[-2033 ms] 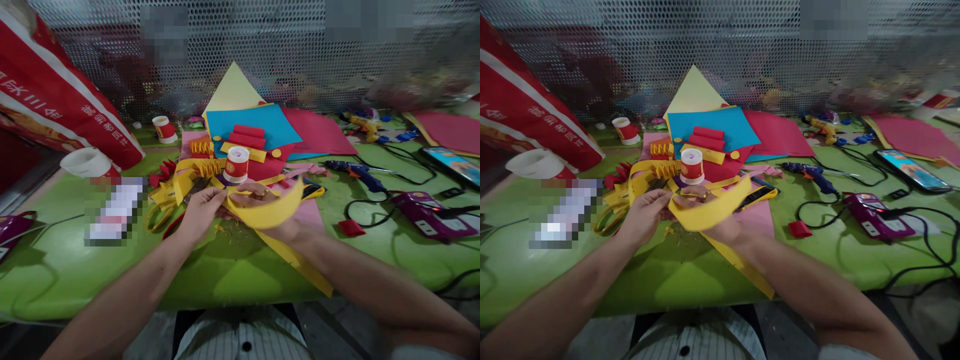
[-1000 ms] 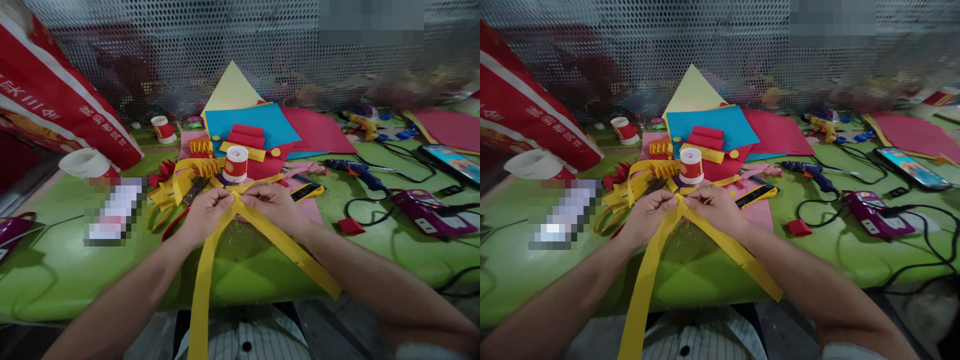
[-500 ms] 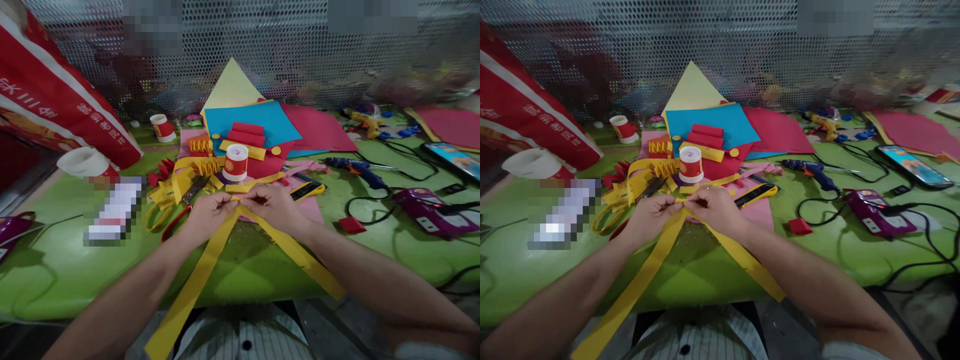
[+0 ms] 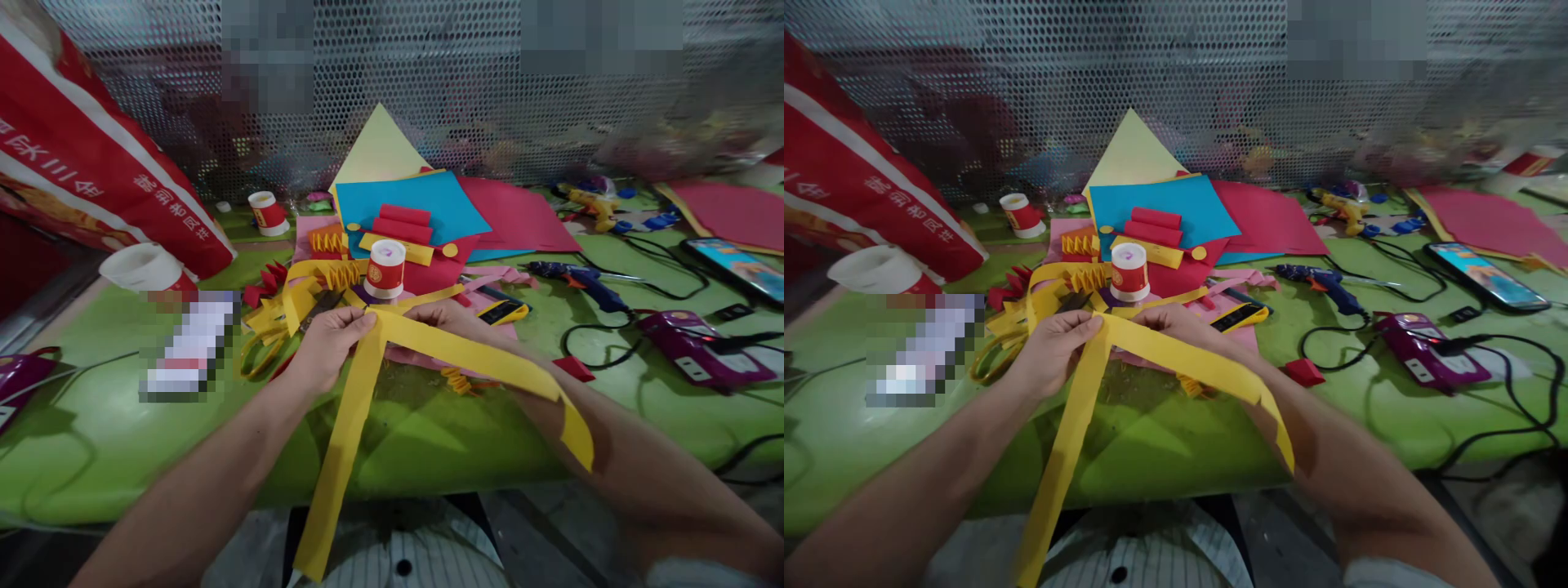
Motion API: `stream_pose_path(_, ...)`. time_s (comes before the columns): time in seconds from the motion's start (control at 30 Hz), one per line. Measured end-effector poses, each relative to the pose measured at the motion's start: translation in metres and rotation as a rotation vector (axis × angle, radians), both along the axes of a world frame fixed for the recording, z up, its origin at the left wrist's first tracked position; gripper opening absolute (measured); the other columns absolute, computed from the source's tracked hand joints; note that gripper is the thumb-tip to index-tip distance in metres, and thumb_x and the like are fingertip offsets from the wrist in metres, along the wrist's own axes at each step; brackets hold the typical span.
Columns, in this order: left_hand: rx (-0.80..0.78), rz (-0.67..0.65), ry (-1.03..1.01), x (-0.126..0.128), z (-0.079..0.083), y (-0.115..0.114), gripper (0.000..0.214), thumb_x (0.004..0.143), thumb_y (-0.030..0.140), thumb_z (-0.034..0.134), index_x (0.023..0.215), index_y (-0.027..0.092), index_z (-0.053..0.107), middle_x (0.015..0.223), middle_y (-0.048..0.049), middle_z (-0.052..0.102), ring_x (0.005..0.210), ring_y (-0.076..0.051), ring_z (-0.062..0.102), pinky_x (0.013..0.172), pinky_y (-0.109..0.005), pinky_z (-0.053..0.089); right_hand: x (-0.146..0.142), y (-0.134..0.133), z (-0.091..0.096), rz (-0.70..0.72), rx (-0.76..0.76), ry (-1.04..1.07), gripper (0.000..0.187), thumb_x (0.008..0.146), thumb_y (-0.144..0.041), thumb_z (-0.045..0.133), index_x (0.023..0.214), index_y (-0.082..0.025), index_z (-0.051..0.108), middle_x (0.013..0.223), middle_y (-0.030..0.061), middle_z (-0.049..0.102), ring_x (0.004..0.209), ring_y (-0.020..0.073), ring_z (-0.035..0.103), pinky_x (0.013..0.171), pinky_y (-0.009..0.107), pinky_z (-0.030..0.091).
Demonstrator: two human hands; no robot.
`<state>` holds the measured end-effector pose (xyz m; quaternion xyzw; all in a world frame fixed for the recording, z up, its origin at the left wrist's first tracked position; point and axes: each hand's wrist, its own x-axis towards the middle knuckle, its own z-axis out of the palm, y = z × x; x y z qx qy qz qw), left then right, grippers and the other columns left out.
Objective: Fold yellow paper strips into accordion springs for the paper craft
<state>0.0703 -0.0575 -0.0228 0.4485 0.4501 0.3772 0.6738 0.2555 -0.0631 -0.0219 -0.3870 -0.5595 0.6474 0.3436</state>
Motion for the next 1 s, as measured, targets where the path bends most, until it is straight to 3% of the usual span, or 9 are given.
stream_pose_path(0.13, 0.081, 0.038, 0.049, 0.002, 0.0, -0.004, 0.029, 0.062, 0.041, 0.073, 0.068, 0.015, 0.064, 0.058, 0.0004, 0.061, 0.05, -0.01, 0.053, 0.05, -0.023, 0.043, -0.011, -0.006, -0.002, -0.096, -0.077, 0.117, 0.028, 0.052, -0.039, 0.079, 0.063, -0.016, 0.066, 0.054, -0.002, 0.061, 0.052, 0.0101, 0.056, 0.05, 0.022, 0.046)
stream_pose_path(0.27, 0.217, 0.069, 0.202, 0.002, -0.002, -0.006, 0.031, 0.064, 0.045, 0.071, 0.067, 0.014, 0.064, 0.056, 0.0025, 0.057, 0.047, -0.007, 0.045, 0.045, -0.02, 0.035, -0.014, -0.004, -0.004, -0.204, -0.108, 0.098, 0.031, 0.047, -0.035, 0.081, 0.062, -0.016, 0.064, 0.055, -0.0034, 0.061, 0.049, 0.0077, 0.054, 0.048, 0.02, 0.045)
stream_pose_path(0.57, 0.339, -0.009, 0.334, 0.004, 0.0, -0.005, 0.025, 0.071, 0.038, 0.063, 0.062, 0.014, 0.061, 0.055, 0.0036, 0.05, 0.049, -0.007, 0.038, 0.046, -0.02, 0.029, -0.016, -0.004, 0.001, -0.217, -0.139, 0.001, 0.032, 0.049, -0.035, 0.08, 0.059, -0.014, 0.059, 0.046, -0.0067, 0.054, 0.038, 0.0026, 0.044, 0.039, 0.016, 0.035)
stream_pose_path(0.8, 0.273, -0.06, 0.242, 0.003, 0.0, -0.006, 0.021, 0.072, 0.033, 0.059, 0.066, 0.014, 0.065, 0.055, 0.0011, 0.055, 0.051, -0.01, 0.046, 0.051, -0.022, 0.037, -0.013, -0.003, -0.001, -0.24, -0.12, -0.014, 0.032, 0.051, -0.038, 0.078, 0.057, -0.015, 0.057, 0.042, -0.0075, 0.049, 0.036, 0.0024, 0.04, 0.037, 0.016, 0.029)
stream_pose_path(0.9, 0.215, -0.099, 0.159, 0.003, 0.002, -0.005, 0.014, 0.069, 0.021, 0.055, 0.07, 0.015, 0.068, 0.06, -0.0003, 0.061, 0.058, -0.012, 0.055, 0.059, -0.025, 0.045, -0.011, -0.003, -0.004, -0.235, -0.072, -0.05, 0.031, 0.055, -0.038, 0.076, 0.058, -0.015, 0.056, 0.044, -0.0056, 0.051, 0.036, 0.0029, 0.04, 0.037, 0.017, 0.028)
stream_pose_path(1.0, 0.199, -0.196, 0.118, 0.004, 0.003, -0.005, 0.025, 0.062, 0.01, 0.054, 0.08, 0.016, 0.07, 0.071, -0.001, 0.068, 0.068, -0.014, 0.061, 0.069, -0.027, 0.049, -0.01, -0.002, -0.005, -0.244, -0.055, -0.073, 0.031, 0.058, -0.04, 0.073, 0.058, -0.015, 0.056, 0.043, -0.0046, 0.052, 0.037, 0.0037, 0.041, 0.037, 0.018, 0.028)
